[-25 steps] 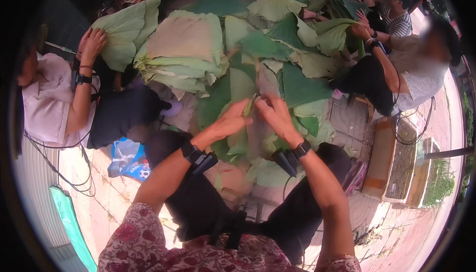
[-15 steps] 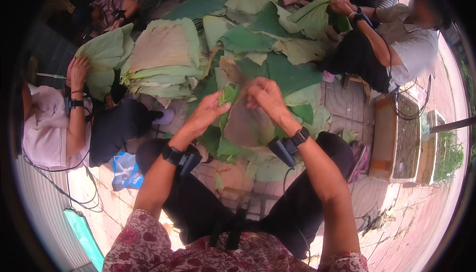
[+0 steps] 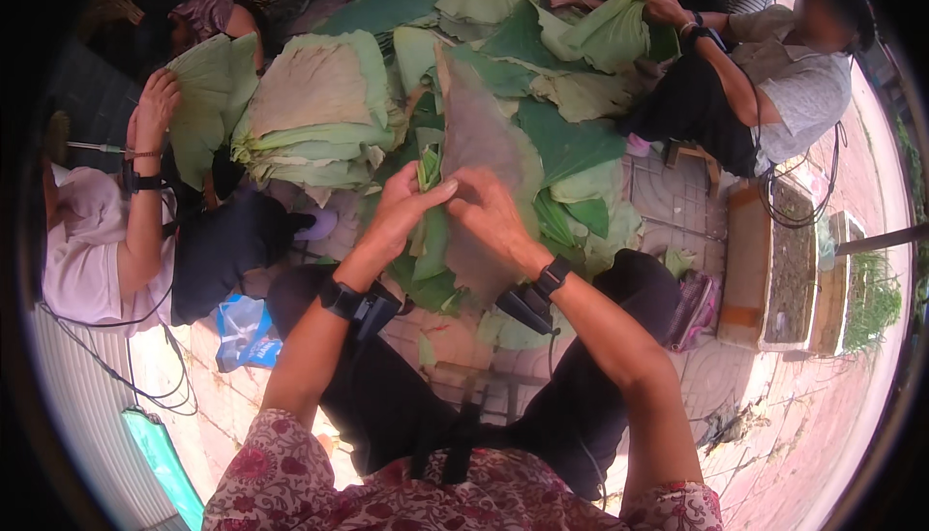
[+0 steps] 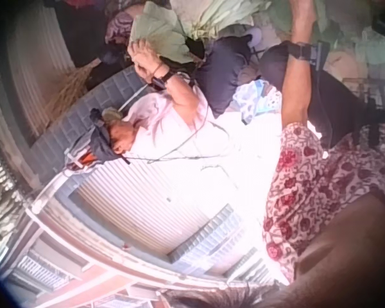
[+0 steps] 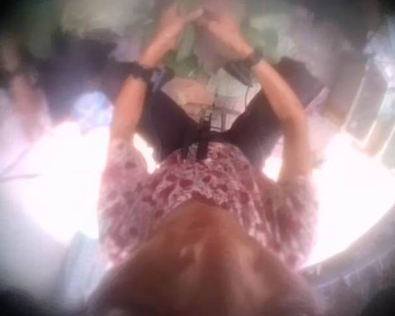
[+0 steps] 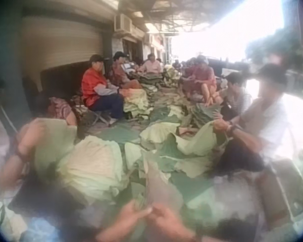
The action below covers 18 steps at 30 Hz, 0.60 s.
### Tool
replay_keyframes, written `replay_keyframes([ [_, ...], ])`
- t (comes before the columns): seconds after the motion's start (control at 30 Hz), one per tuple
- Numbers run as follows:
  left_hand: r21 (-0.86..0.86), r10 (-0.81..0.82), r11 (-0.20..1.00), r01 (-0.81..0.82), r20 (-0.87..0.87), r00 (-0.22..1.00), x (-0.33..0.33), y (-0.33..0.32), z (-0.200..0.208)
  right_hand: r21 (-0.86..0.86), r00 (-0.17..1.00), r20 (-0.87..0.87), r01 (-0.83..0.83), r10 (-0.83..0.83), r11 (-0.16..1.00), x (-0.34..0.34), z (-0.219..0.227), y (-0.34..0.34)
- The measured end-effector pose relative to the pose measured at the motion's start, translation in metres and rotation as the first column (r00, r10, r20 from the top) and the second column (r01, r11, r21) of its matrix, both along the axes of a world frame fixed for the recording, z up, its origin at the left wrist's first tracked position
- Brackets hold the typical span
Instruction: The person sits on the ground and sorts large green leaves by hand, separating them into piles. They repeatedly pick up leaves, inspect them, and place them into stacks while other people work alongside them.
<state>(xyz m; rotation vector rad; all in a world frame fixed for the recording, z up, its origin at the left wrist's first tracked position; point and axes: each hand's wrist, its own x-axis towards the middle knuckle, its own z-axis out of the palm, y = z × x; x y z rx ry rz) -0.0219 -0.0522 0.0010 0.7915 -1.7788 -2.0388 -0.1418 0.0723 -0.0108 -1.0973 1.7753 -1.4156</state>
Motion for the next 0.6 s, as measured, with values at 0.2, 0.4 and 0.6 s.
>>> replay_keyframes([
  [0.2, -0.574, 0.236, 0.814, -0.090, 0.184, 0.954, 0.017, -0.016, -0.002, -0.059, 0.944, 0.298, -0.134, 0.145, 0.989, 0.007, -0.004, -0.022],
  [0.4, -0.717, 0.444, 0.618, -0.322, -0.020, 0.896, 0.052, -0.048, 0.034, 0.215, 0.854, 0.395, 0.273, -0.339, 0.938, -0.071, -0.044, -0.025],
  [0.6, -0.790, 0.516, 0.520, -0.325, -0.012, 0.856, 0.076, -0.060, 0.048, 0.285, 0.806, 0.497, 0.198, -0.322, 0.938, -0.082, -0.170, 0.039],
])
